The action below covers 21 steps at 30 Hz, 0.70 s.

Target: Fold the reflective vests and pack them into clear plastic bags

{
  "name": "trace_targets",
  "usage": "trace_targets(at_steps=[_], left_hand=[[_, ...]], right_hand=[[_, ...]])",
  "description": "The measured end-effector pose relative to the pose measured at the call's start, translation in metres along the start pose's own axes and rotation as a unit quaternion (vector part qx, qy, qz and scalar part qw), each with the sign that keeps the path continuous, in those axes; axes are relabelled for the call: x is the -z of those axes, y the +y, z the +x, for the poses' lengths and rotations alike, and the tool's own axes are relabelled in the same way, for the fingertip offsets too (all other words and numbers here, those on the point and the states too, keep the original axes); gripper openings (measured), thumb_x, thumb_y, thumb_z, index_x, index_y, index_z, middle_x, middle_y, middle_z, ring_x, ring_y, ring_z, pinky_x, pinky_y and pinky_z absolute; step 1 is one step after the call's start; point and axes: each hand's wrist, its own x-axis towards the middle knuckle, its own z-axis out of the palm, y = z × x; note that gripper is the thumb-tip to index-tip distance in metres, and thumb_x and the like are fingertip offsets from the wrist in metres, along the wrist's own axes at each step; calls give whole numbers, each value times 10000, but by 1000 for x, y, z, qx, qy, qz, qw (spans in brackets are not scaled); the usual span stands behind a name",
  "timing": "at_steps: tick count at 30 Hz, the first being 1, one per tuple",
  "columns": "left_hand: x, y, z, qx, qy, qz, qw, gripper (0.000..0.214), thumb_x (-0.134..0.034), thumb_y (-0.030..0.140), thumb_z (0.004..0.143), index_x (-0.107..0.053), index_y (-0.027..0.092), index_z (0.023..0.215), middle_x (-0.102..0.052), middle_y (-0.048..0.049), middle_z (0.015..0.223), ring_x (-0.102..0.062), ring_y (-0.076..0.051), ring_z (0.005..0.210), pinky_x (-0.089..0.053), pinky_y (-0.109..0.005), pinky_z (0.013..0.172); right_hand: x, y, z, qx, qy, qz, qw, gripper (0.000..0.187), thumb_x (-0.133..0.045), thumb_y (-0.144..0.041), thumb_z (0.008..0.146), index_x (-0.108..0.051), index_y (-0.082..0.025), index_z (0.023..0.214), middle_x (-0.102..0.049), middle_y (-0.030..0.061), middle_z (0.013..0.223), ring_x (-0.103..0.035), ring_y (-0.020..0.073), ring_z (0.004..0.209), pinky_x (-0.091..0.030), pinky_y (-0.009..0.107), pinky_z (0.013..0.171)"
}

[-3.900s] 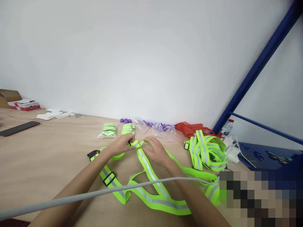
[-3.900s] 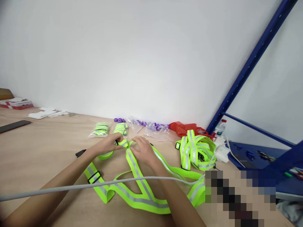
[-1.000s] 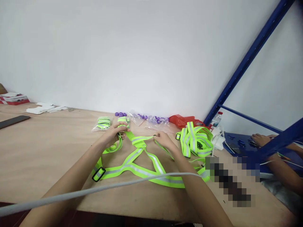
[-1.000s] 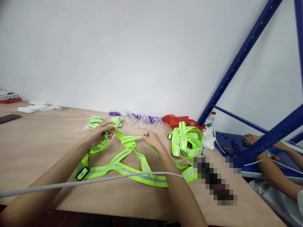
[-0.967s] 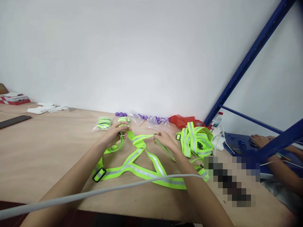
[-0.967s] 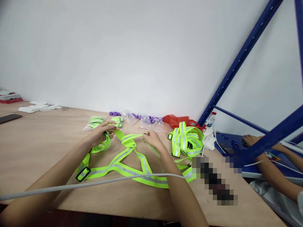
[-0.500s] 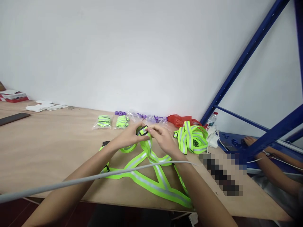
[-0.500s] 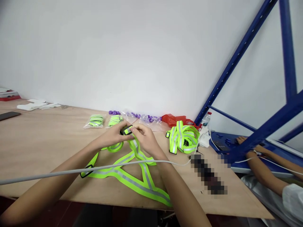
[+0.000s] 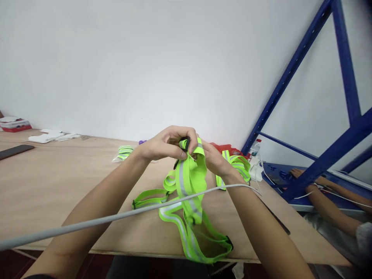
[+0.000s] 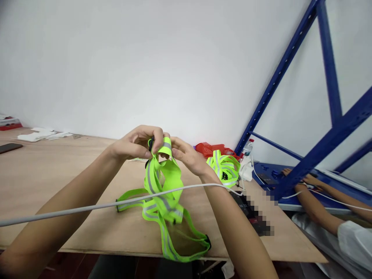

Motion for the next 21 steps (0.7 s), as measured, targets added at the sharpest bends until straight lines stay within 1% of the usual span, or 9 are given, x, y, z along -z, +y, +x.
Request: trace_targets(at_steps=[1,3,6,8,11,13,16,19,21], left_hand=[[-1,5,5,-6,-7,-7,1000,184,-730,233,616,-565,199,689,-614,-42,742,-599,-189,664,-496,-319,585],[-4,15,11,-15,-6,-9,1000,197,-715,221,565,-528,201,623,-575,-35,704,-575,-177,620,-480,-311,535],[-3,25,12,-16,15,27,999,203,-673,219,518,-472,202,546,-511,-33,673,-542,-174,608,-468,-319,512],[1,29,10,-14,26,60,998,222,-665,236,525,-444,205,529,-498,-38,677,-527,-174,609,-477,-339,526],[8,31,6,-24,35,70,997,243,-669,234,558,-429,207,534,-524,-42,703,-540,-176,630,-476,-342,546],[11,31,4,-27,41,68,996,245,-676,224,584,-434,206,549,-552,-43,727,-552,-174,642,-462,-326,545],[11,30,1,3,26,108,994,199,-675,215,647,-481,202,606,-579,-45,764,-549,-162,638,-460,-316,558],[8,27,-3,27,7,182,983,116,-612,155,682,-505,199,679,-554,-25,755,-505,-143,637,-433,-293,576],[8,23,-7,31,14,231,972,113,-560,114,673,-496,199,711,-545,-16,765,-483,-137,657,-401,-275,583]], right_hand=[[-1,2,2,-17,-29,20,999,442,-714,-607,847,-717,-244,1099,-721,42,1101,-654,270,1086,-557,389,910],[-2,5,3,-47,-61,56,996,486,-707,-654,826,-720,-223,1050,-723,49,1012,-668,267,991,-571,379,837],[-4,-1,0,-66,-83,79,991,561,-768,-691,736,-712,-215,1026,-722,55,959,-677,254,901,-574,358,763],[-4,-9,-2,-65,-88,79,991,606,-805,-698,680,-705,-217,1036,-727,60,965,-685,252,877,-573,355,738],[-5,-20,-4,-50,-82,78,992,660,-804,-722,657,-687,-221,1070,-724,64,987,-695,254,889,-569,370,748],[-7,-22,-3,-42,-76,77,993,691,-806,-739,637,-670,-228,1082,-714,62,1018,-691,260,940,-563,392,802],[-13,-23,-1,-44,-46,43,997,661,-839,-698,627,-642,-239,1062,-691,42,1024,-670,252,975,-544,397,865],[-20,-23,0,-34,-5,-8,999,548,-851,-636,659,-624,-234,955,-654,12,938,-640,208,883,-533,349,807],[-23,-23,0,-24,9,-25,999,478,-829,-622,701,-603,-226,844,-612,-12,829,-599,172,776,-511,309,724]])
